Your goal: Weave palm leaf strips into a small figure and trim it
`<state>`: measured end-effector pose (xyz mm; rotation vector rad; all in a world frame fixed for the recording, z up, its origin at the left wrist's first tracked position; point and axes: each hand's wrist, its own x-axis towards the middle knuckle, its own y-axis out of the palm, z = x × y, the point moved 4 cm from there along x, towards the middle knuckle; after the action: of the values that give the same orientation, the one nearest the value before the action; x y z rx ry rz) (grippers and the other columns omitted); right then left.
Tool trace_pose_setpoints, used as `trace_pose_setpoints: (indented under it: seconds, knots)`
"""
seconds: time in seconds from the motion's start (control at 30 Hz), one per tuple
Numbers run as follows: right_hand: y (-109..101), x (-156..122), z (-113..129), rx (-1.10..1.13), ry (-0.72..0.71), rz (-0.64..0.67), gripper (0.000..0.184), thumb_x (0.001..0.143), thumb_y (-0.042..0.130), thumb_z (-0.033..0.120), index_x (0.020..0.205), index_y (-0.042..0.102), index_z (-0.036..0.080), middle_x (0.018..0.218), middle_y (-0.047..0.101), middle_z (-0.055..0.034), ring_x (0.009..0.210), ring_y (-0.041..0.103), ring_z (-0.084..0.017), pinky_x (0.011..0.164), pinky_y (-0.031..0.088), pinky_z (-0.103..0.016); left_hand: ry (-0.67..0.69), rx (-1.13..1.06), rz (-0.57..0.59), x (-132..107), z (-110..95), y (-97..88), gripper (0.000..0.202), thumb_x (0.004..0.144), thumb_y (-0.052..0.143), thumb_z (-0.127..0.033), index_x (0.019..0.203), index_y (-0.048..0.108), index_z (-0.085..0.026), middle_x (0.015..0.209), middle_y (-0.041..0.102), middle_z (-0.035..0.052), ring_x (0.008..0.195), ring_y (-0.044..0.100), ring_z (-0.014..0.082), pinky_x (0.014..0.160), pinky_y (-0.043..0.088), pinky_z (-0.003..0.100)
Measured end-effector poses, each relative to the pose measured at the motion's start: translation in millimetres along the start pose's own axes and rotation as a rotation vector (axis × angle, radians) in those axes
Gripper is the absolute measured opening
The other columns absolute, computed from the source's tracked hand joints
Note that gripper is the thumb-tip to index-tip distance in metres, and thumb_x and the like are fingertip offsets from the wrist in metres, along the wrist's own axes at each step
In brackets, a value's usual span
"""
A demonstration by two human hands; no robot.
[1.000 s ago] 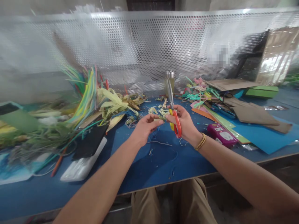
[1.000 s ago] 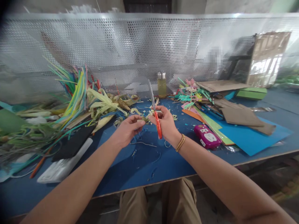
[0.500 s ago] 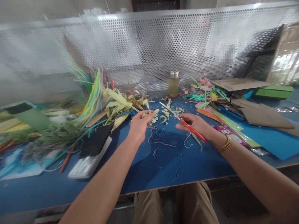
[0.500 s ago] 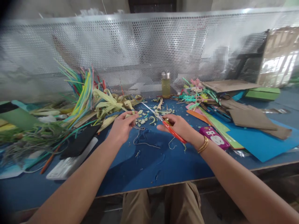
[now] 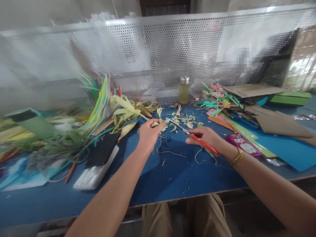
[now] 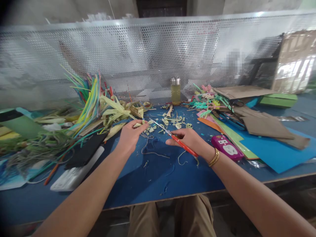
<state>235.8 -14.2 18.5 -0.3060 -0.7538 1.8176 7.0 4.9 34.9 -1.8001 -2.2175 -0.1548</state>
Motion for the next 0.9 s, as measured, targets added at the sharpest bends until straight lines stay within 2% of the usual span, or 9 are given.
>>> trace_pose_setpoints:
  seconds: [0.17,0.3,0.47,0.9]
  knots:
    - [0.9,0.2,-0.7,0.021,0.008,0.021,0.045,0.069,0.069,0.058,0.089,0.074,0.017,0.067,0.054,0.0001,0.057,0.04,-0.01,0.051,0.03,-0.024,0.001,0.018,0.018,-1.6,-0.3,1.3,0.027,0.062,0.077,-0.038,0.077,0.071,-0.017,0.063,0.06,-0.0017,0.055,0.045,0.0096,0.055,0.033,0.023]
    - [0.8,-0.5,1.4,0.034,-0.003,0.03,0.043,0.07,0.069,0.055,0.09,0.073,0.018,0.066,0.053,0.0001,0.057,0.039,-0.011,0.051,0.03,-0.025,-0.005,0.013,0.02,-1.8,-0.1,1.3,0.026,0.062,0.078,-0.037,0.077,0.071,-0.018,0.063,0.06,-0.0015,0.055,0.045,0.0097,0.056,0.034,0.023]
    - [1.4,0.5,0.6,0.037,0.0,0.048,0.043,0.069,0.069,0.056,0.089,0.073,0.018,0.063,0.05,0.0014,0.056,0.037,-0.01,0.05,0.029,-0.024,-0.008,0.005,0.018,-1.8,0.2,1.0,0.027,0.061,0.078,-0.037,0.077,0.072,-0.017,0.067,0.063,0.0002,0.057,0.048,0.0108,0.057,0.035,0.024]
    - [1.4,1.0,-0.5,0.055,0.009,0.058,0.045,0.068,0.069,0.059,0.084,0.072,0.017,0.058,0.047,0.0027,0.051,0.035,-0.008,0.047,0.025,-0.024,-0.02,0.014,0.029,-1.4,0.4,0.8,0.027,0.061,0.078,-0.037,0.078,0.072,-0.017,0.062,0.059,-0.0016,0.053,0.043,0.009,0.053,0.031,0.023]
